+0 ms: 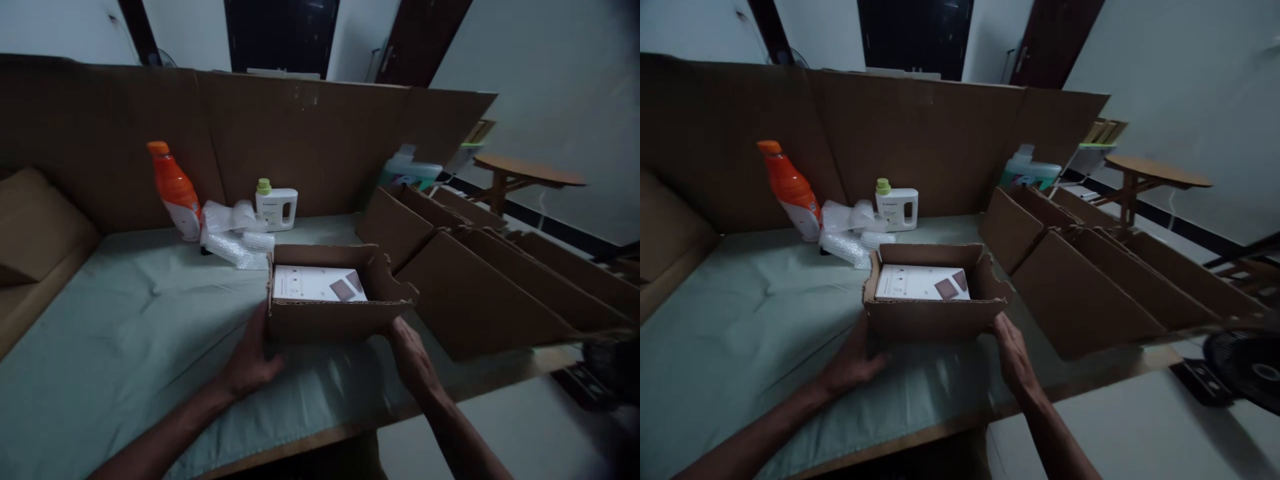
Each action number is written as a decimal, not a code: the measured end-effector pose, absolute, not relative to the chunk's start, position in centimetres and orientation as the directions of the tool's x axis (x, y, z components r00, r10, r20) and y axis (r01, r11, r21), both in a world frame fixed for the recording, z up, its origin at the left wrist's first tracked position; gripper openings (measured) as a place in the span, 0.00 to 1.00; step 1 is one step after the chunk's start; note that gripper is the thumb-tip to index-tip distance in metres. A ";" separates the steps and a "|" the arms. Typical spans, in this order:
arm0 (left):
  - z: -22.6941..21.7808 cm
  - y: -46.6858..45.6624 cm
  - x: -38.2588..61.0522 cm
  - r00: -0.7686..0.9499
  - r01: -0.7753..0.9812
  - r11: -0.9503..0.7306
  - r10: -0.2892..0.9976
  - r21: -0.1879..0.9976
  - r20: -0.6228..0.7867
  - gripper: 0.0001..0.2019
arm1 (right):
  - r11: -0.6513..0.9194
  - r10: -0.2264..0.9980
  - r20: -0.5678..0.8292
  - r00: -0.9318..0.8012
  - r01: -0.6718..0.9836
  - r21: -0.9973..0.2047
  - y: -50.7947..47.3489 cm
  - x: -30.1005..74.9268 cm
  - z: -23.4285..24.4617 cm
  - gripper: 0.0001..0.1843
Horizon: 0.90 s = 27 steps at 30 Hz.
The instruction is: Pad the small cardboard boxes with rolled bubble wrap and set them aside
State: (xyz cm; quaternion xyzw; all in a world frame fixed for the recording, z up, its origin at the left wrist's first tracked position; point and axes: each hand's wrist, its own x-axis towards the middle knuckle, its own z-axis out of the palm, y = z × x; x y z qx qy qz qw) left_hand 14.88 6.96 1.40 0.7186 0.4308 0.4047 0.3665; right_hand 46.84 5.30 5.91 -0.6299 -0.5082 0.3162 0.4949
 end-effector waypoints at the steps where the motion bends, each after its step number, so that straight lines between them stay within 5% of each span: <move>1: 1.4 6.9 15.9 0.286 0.281 -0.343 0.921 0.896 0.263 0.50 | 0.001 0.951 0.101 0.293 0.324 -0.946 5.4 46.4 5.6 0.27; 8: 1.1 4.2 17.0 0.136 0.220 -0.304 0.950 0.927 0.279 0.48 | -0.055 0.943 0.102 0.316 0.453 -0.890 5.3 46.1 4.3 0.24; 14: 2.1 6.1 11.2 -0.080 0.214 -0.222 0.967 0.951 0.243 0.36 | 0.093 0.995 0.100 0.018 0.242 -0.966 9.5 39.4 3.8 0.25; 20: 2.2 11.2 5.2 -0.372 0.300 -0.118 0.899 0.947 0.230 0.35 | 0.151 0.960 0.125 -0.249 0.084 -0.985 16.5 32.7 3.1 0.32; 24: 0.5 12.2 4.4 -0.411 0.329 -0.105 0.879 0.938 0.242 0.34 | 0.193 0.969 0.149 -0.198 0.227 -0.954 21.8 34.2 4.8 0.36; 27: -0.3 12.1 4.9 -0.407 0.359 -0.123 0.872 0.925 0.274 0.32 | 0.363 0.926 0.266 -0.269 0.432 -0.826 27.4 34.6 7.7 0.28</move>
